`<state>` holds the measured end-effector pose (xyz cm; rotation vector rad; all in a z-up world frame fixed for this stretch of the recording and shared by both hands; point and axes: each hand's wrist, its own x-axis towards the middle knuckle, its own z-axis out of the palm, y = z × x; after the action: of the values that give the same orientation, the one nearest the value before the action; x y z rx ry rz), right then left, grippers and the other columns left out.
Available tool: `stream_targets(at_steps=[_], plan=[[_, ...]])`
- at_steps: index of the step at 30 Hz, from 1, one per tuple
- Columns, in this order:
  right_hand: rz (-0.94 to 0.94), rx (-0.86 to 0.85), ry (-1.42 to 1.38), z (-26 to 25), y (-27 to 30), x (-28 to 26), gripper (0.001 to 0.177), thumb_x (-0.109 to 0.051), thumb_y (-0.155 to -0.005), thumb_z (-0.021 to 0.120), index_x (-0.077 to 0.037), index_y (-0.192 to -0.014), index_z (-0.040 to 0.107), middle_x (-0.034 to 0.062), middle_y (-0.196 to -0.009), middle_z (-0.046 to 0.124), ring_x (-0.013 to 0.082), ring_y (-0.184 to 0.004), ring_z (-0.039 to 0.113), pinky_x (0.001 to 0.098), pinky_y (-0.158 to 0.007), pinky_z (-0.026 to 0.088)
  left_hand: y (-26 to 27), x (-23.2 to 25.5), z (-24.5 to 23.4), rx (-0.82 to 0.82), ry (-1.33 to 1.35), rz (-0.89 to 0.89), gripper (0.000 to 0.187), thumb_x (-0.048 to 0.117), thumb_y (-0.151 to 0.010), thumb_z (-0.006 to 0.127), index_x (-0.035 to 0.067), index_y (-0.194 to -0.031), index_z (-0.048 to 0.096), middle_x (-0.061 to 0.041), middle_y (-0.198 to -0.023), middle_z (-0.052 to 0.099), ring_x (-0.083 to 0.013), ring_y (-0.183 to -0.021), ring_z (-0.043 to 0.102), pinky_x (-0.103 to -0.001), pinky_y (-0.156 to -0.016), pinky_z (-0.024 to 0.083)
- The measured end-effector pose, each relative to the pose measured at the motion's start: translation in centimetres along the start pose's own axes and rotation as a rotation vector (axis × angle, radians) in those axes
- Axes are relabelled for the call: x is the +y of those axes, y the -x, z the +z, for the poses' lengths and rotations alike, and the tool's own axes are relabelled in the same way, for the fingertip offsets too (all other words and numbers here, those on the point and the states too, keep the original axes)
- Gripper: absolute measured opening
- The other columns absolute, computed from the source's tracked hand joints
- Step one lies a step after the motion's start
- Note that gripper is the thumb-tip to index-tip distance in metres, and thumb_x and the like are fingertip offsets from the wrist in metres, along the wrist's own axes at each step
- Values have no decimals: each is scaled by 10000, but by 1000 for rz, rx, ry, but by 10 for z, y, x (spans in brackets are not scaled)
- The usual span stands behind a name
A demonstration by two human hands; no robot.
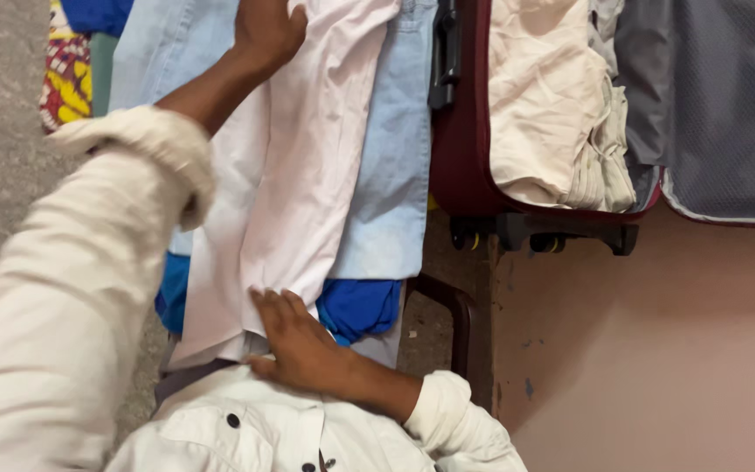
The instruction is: The person buttons a white shirt and folds it, then folds a pair of blue jeans and places both items into a suitcase.
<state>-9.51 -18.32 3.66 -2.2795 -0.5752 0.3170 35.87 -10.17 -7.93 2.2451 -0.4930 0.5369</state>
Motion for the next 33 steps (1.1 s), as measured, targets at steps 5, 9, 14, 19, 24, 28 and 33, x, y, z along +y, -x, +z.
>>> stream_targets(at_steps=[5, 9, 14, 19, 24, 28, 33], plan=[[342, 277, -355, 8, 0, 64, 342, -144, -1012, 583, -79, -1348, 593, 191, -1241, 686, 268, -1062, 685, 352, -863, 595, 163, 25, -121, -180, 17, -188, 409, 216, -916, 752, -47, -1153, 547, -277, -1113, 596, -453, -1089, 576, -536, -916, 475], [578, 486, -482, -3, -20, 124, 544, -192, -840, 776, -24, -1286, 514, 158, -1185, 660, 229, -961, 695, 356, -750, 585, 268, 46, -168, -602, -135, -550, 824, 452, -764, 843, -145, -1219, 506, -328, -1051, 650, -465, -967, 640, -509, -804, 525], [877, 111, -886, 9, -20, 133, 541, -236, -826, 821, 104, -1222, 679, 185, -1092, 760, 260, -906, 739, 375, -802, 595, 310, 52, -164, -871, -59, -646, 691, 546, -828, 724, -85, -1104, 780, -282, -947, 789, -375, -854, 743, -435, -803, 567], [587, 242, -1033, -7, -5, 128, 511, -173, -856, 776, 102, -1264, 637, 162, -1146, 751, 231, -1014, 725, 364, -935, 566, 305, 86, -173, -481, 165, -715, 864, 407, -716, 891, -140, -1256, 497, -359, -1128, 569, -410, -886, 659, -415, -704, 575], [700, 180, -1057, -3, 10, 115, 512, -131, -832, 746, -1, -1284, 543, 94, -1125, 713, 215, -1016, 708, 396, -907, 578, 293, 97, -207, -648, 335, -1016, 832, 380, -768, 877, -189, -1252, 508, -308, -1154, 666, -359, -967, 711, -415, -832, 579], [635, 256, -1035, -20, 22, 104, 553, -140, -853, 736, 101, -1314, 547, 177, -1138, 707, 273, -1004, 725, 405, -916, 596, 292, 129, -242, -735, 201, -819, 516, 356, -868, 773, -38, -1201, 760, -237, -1113, 781, -325, -954, 733, -455, -884, 553], [477, 225, -1186, -70, 48, 62, 565, -282, -815, 688, -59, -1304, 513, 180, -1109, 720, 274, -953, 746, 413, -854, 628, 284, 176, -251, -648, 989, -1016, 590, 178, -825, 747, 92, -1357, 506, -120, -1248, 698, -250, -1076, 712, -392, -906, 615]])
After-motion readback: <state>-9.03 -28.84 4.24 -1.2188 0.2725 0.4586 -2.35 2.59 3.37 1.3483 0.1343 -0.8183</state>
